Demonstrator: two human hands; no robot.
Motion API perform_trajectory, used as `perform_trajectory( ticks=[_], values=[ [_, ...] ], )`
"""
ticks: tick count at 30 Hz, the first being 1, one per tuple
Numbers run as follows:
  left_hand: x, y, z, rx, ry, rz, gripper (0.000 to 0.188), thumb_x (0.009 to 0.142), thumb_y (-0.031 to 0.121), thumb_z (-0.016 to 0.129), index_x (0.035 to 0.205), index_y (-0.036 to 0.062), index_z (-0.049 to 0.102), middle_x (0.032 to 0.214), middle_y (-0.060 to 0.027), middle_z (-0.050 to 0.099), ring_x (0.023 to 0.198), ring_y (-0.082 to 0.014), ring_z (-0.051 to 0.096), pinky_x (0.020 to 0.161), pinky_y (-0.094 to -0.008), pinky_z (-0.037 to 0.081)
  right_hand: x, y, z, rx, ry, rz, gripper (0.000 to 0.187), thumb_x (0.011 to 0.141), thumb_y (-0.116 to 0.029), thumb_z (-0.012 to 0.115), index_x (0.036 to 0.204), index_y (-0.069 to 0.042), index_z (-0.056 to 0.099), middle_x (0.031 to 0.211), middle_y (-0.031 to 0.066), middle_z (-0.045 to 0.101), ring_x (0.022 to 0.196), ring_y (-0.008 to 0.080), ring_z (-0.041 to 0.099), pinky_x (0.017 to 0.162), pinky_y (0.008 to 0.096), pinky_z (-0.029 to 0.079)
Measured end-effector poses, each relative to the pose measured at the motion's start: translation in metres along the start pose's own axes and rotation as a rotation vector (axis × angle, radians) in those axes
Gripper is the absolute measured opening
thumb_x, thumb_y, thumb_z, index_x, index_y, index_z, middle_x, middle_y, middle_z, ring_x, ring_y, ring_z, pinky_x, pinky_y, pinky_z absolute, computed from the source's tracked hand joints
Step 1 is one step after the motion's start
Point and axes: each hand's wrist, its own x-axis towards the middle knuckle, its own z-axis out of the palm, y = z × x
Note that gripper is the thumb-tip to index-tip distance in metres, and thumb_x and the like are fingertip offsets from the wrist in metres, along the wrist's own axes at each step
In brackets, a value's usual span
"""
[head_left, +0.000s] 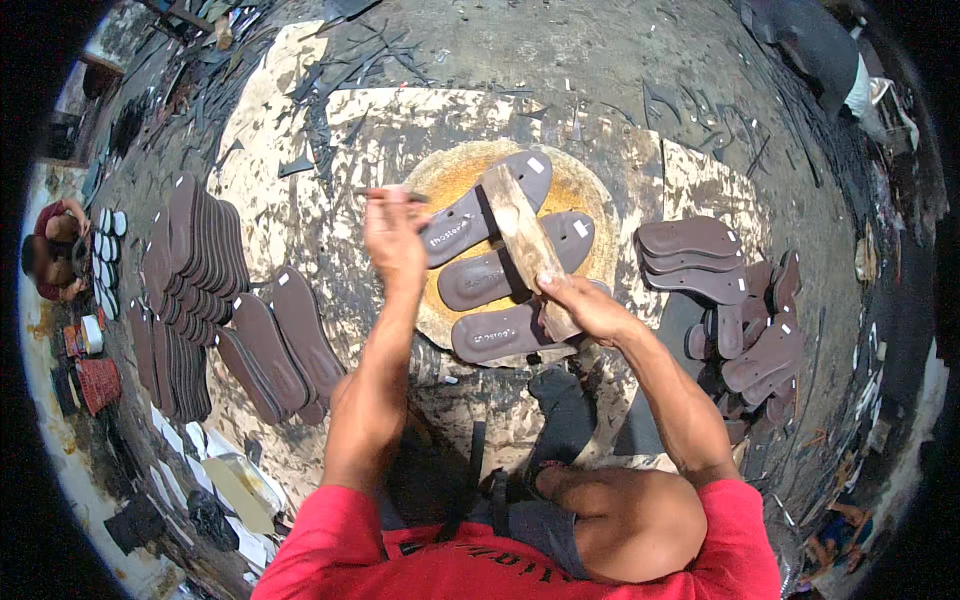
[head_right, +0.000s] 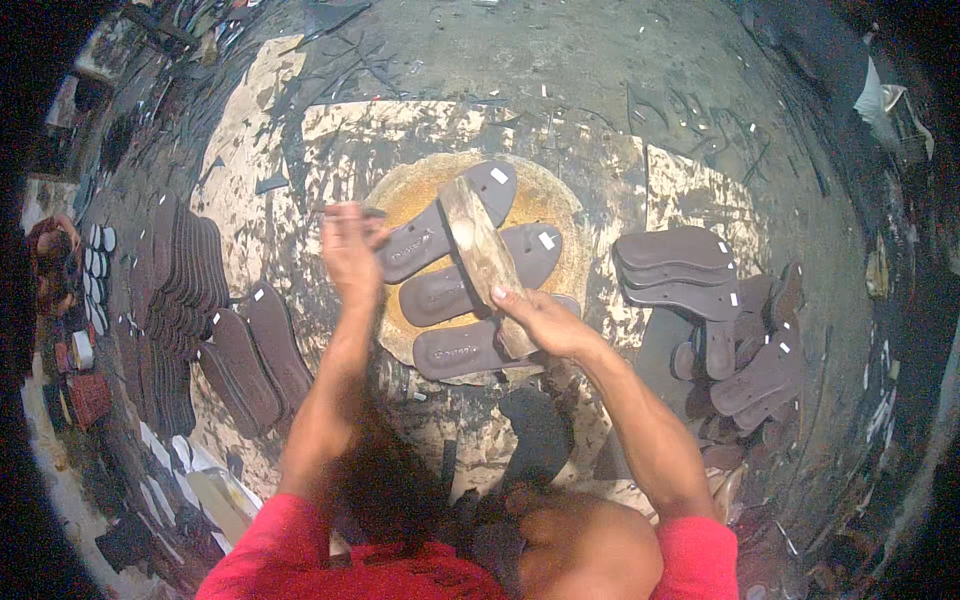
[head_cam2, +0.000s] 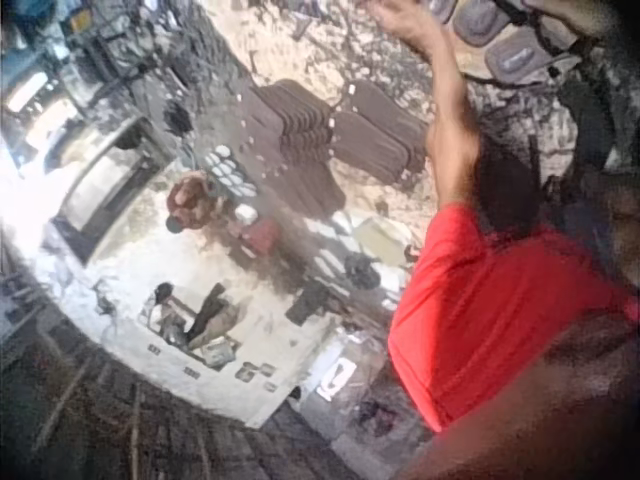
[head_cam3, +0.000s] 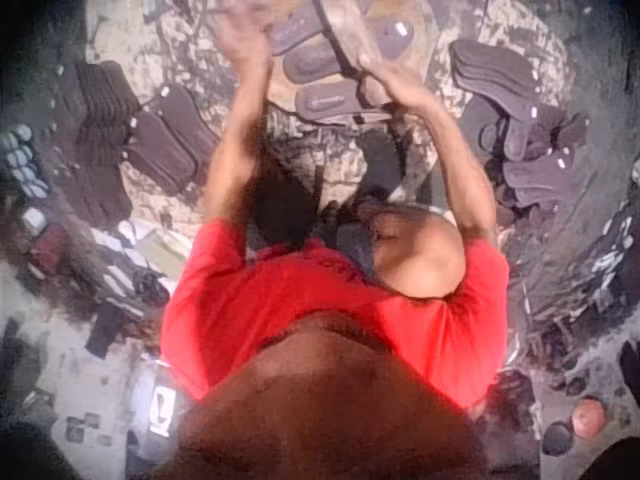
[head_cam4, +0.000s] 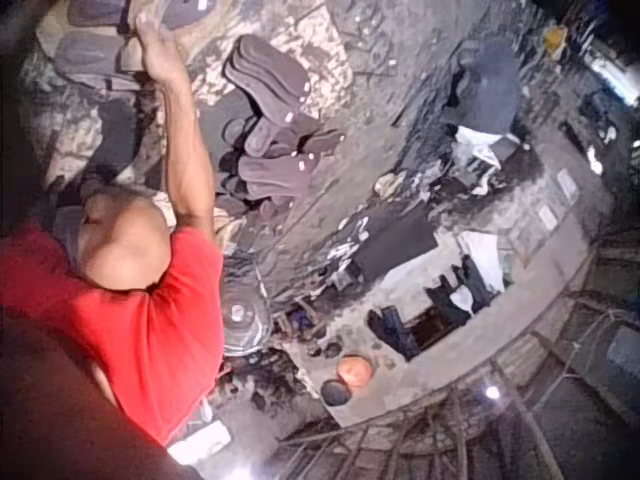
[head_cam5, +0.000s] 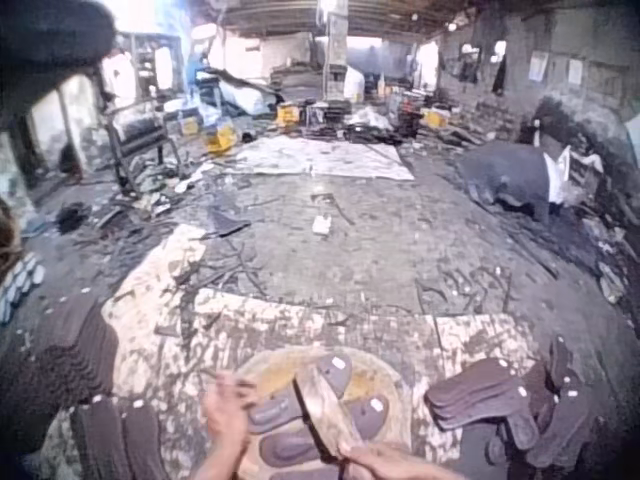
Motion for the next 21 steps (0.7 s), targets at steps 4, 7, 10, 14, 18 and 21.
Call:
perform_trajectory(
  ticks=[4,7,10,14,18,21],
  values=[
    [-0.015,-0.001,-0.002,0.062,-0.134,-0.066,0.03,0.108,0.027,0.06,0.112,-0.0012,0.067,0.098,-0.0065,0.071,0.09,-0.0127,0.071,0.077,-0.0293,0.06,0.001,0.006,0.015,0.138,0.089,-0.036,0.067,0.107,-0.058,0.049,0.132,0.003,0.058,0.118,0.0145,0.063,0.106,0.0224,0.06,0.092,0.0346,0.046],
    [-0.028,-0.012,-0.005,0.233,-0.215,0.023,0.025,0.107,0.022,0.061,0.111,-0.0016,0.068,0.092,-0.0084,0.073,0.083,-0.015,0.072,0.075,-0.0311,0.058,-0.005,-0.011,0.013,0.2,0.08,-0.036,0.059,0.106,-0.056,0.051,0.117,0.001,0.063,0.087,0.0092,0.071,0.073,0.0184,0.071,0.066,0.0316,0.058],
    [-0.031,-0.019,-0.006,0.278,-0.199,0.14,0.024,0.105,0.021,0.064,0.11,-0.0012,0.071,0.092,-0.011,0.076,0.084,-0.0157,0.072,0.077,-0.0314,0.056,-0.044,-0.065,0.003,0.305,0.022,-0.122,0.057,0.107,-0.053,0.051,0.117,0.002,0.063,0.087,0.0096,0.073,0.072,0.0202,0.073,0.066,0.0319,0.06],
    [-0.029,-0.019,-0.006,0.422,-0.227,0.34,0.015,0.1,0.013,0.068,0.106,0.0001,0.07,0.094,-0.0138,0.074,0.086,-0.0255,0.073,0.076,-0.0372,0.056,-0.12,-0.159,0.009,0.289,0.306,-0.429,0.052,0.11,-0.045,0.047,0.117,0.003,0.064,0.091,0.0129,0.072,0.077,0.0196,0.071,0.072,0.0328,0.059],
    [-0.032,-0.026,-0.009,0.472,-0.244,0.408,0.013,0.098,0.012,0.069,0.107,0.0027,0.072,0.1,-0.0147,0.074,0.094,-0.0307,0.071,0.082,-0.0415,0.055,-0.121,-0.157,0.035,0.32,0.479,-1.21,0.052,0.109,-0.047,0.05,0.119,0.002,0.063,0.092,0.0119,0.071,0.08,0.0192,0.07,0.073,0.0344,0.058],
    [-0.034,-0.037,-0.012,0.511,-0.259,0.469,0.013,0.096,0.009,0.069,0.108,0.0035,0.071,0.102,-0.0178,0.071,0.097,-0.036,0.068,0.083,-0.0454,0.053,-0.059,-0.082,0.041,-0.443,0.397,-0.689,0.052,0.108,-0.049,0.052,0.121,0.0,0.063,0.093,0.0111,0.071,0.082,0.019,0.069,0.074,0.0356,0.058]
  ],
)
